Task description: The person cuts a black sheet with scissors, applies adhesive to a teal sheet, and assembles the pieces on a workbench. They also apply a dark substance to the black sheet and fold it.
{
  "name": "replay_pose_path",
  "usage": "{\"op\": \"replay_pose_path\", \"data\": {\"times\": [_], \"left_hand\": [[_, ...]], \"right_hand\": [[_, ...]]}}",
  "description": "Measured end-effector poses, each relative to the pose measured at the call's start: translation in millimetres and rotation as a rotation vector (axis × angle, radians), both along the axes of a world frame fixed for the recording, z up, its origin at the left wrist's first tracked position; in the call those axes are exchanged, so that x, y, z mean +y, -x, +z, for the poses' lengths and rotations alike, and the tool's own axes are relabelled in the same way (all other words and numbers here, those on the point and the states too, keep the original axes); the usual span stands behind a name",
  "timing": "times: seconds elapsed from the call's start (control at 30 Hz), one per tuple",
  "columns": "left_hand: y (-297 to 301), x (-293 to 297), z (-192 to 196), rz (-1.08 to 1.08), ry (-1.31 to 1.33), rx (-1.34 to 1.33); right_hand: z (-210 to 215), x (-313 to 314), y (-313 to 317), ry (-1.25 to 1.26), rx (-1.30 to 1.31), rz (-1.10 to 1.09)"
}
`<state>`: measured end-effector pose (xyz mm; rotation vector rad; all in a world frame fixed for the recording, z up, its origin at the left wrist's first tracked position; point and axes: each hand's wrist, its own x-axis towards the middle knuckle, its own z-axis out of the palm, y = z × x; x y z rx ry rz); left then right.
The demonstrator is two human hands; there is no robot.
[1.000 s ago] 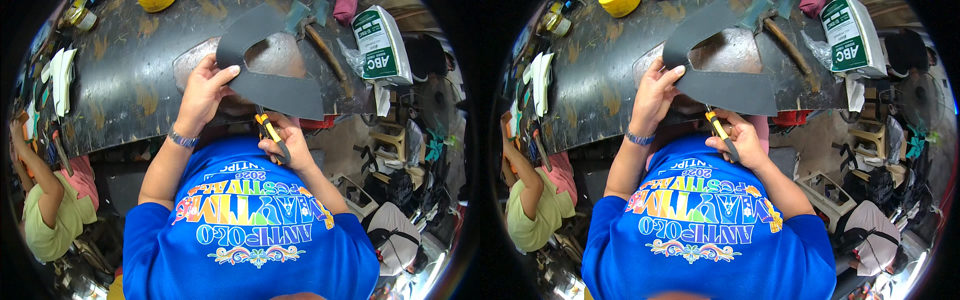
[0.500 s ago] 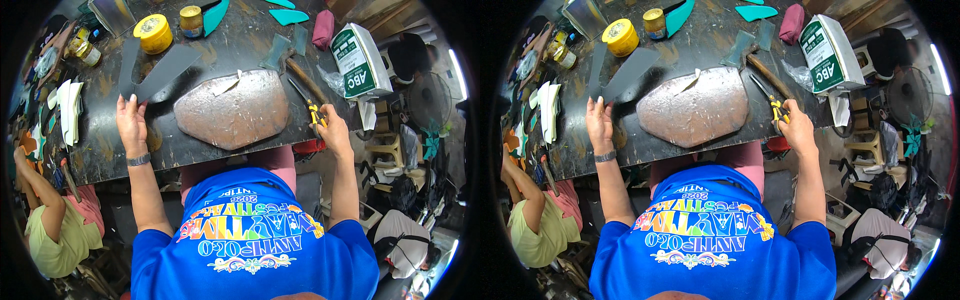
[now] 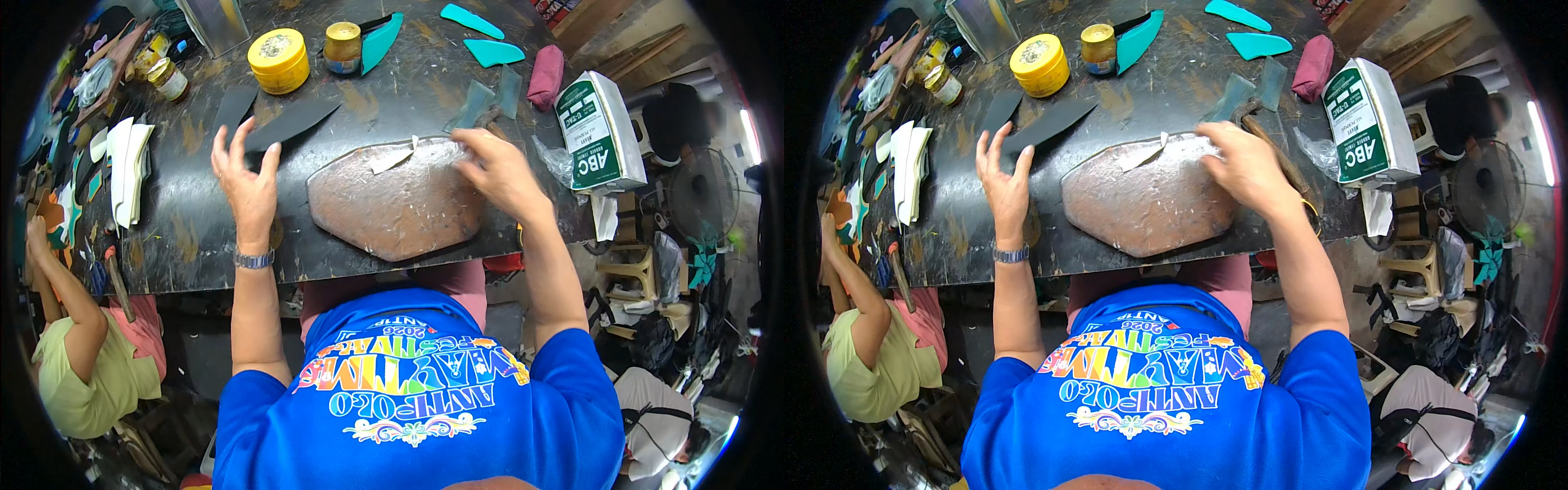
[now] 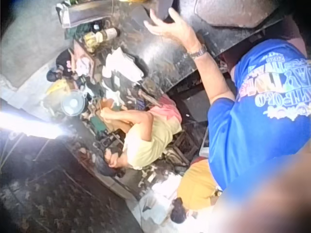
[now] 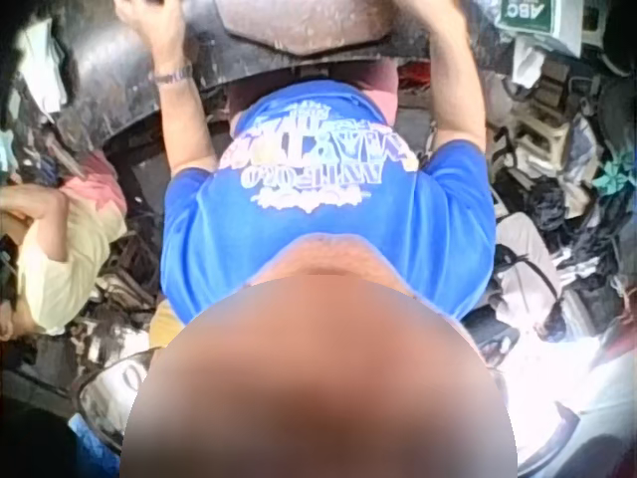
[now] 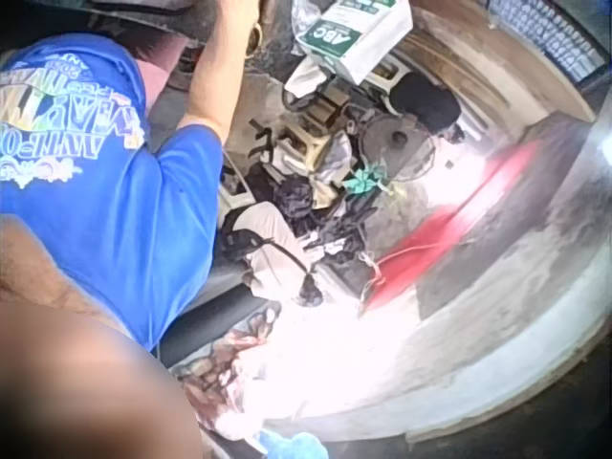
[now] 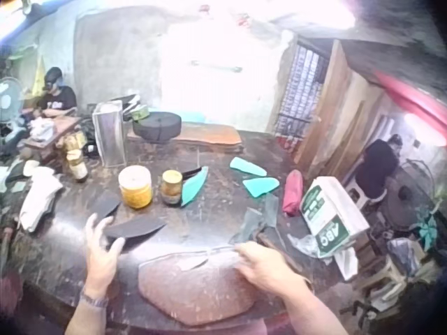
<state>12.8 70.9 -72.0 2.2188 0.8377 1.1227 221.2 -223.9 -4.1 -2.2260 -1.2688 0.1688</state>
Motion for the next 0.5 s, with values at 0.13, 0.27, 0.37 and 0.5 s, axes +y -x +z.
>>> {"op": "replay_pose_path", "data": {"times": [0.13,0.27,0.37,0.5], "left_hand": [[-5,4,18,-0.004,-0.05,0.127],[-5,-11,26,-0.197,0.014,0.081],[-18,-40,27,-0.486,0.075,0.061],[-41,-76,23,-0.738,0.131,0.068]], "right_hand": [[-21,45,1,-0.142,-0.218,0.281],[-32,58,0,-0.098,-0.437,0.301],[-35,60,3,-0.065,-0.258,0.212],[-38,54,20,-0.186,0.634,0.07]]}}
